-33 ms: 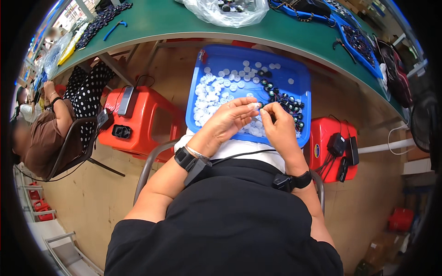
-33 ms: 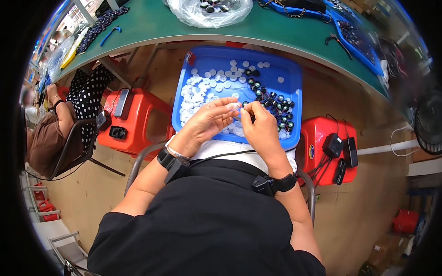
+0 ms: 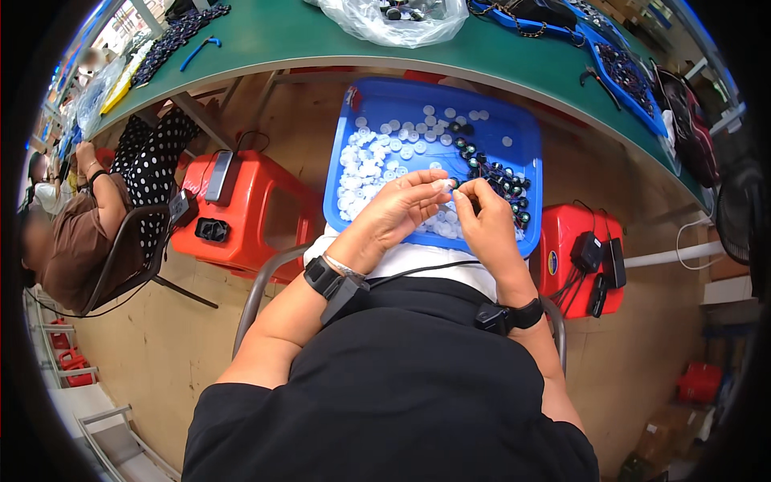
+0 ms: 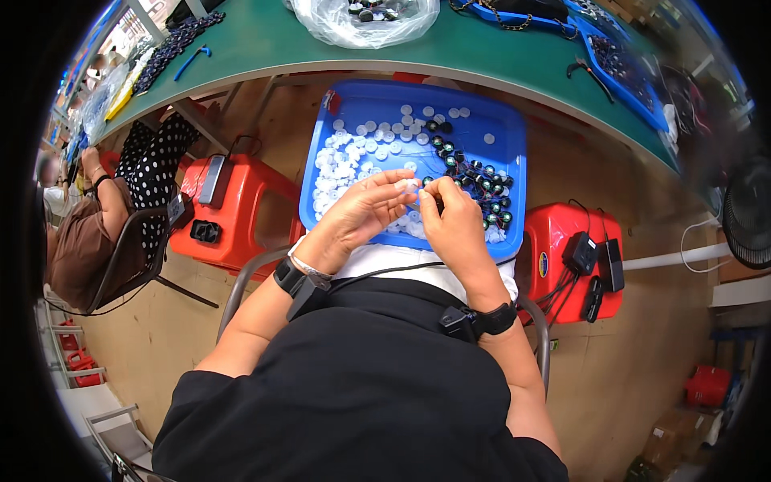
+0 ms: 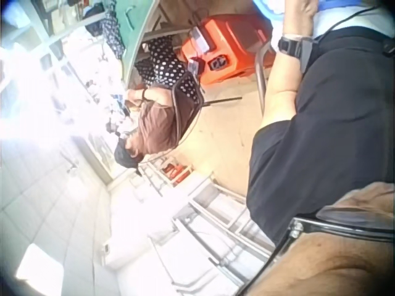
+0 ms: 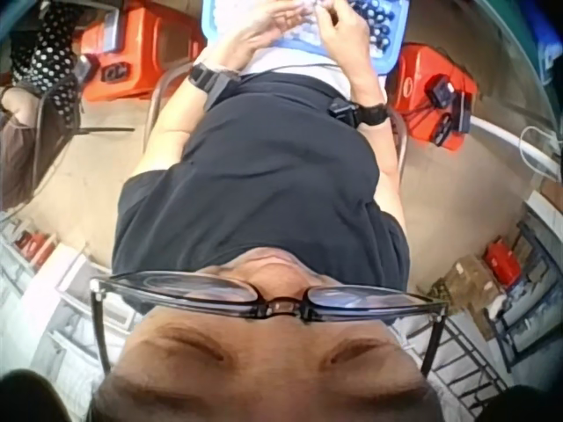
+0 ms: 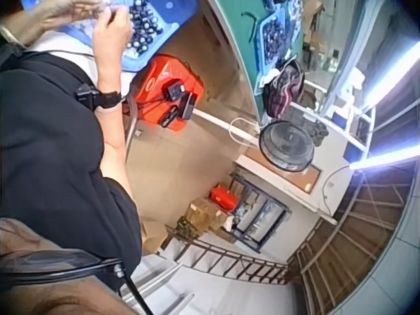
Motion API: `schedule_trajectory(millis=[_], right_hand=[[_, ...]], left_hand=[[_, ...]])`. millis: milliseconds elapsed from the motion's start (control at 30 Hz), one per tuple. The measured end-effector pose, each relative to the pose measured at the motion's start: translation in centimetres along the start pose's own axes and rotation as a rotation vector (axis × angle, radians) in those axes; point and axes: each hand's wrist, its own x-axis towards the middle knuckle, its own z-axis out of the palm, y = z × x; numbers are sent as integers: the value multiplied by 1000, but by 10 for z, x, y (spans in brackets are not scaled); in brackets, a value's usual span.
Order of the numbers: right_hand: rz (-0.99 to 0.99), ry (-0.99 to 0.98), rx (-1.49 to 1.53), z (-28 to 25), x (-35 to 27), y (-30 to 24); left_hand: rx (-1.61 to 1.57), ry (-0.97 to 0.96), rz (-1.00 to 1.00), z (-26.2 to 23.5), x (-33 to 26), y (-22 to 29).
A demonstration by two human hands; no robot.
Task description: Assembling small plastic components by hand on a factory floor.
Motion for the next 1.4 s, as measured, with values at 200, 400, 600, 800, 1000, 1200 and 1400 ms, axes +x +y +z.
schedule_trajectory(millis=[200, 400, 600, 800, 1000, 1200, 1400], right_hand=[[-50, 26, 6, 0, 0, -1], [-15, 10, 23, -1, -1, 1], [44, 8, 119, -1, 0, -4], [-19, 41, -3, 1, -1, 0], [-31, 34, -87, 1, -1, 1], [49, -23, 120, 5, 1, 10], [253, -103, 285, 3, 0, 15]], left_hand=[[-2, -15, -14, 2, 0, -2], [-46, 3, -36, 0, 2, -3], [-60, -13, -45, 3, 0, -2], [-49, -2, -52, 3, 0, -3], [137, 25, 46, 4, 1, -6], [205, 89, 97, 6, 0, -5], [200, 93, 87, 6, -1, -5]])
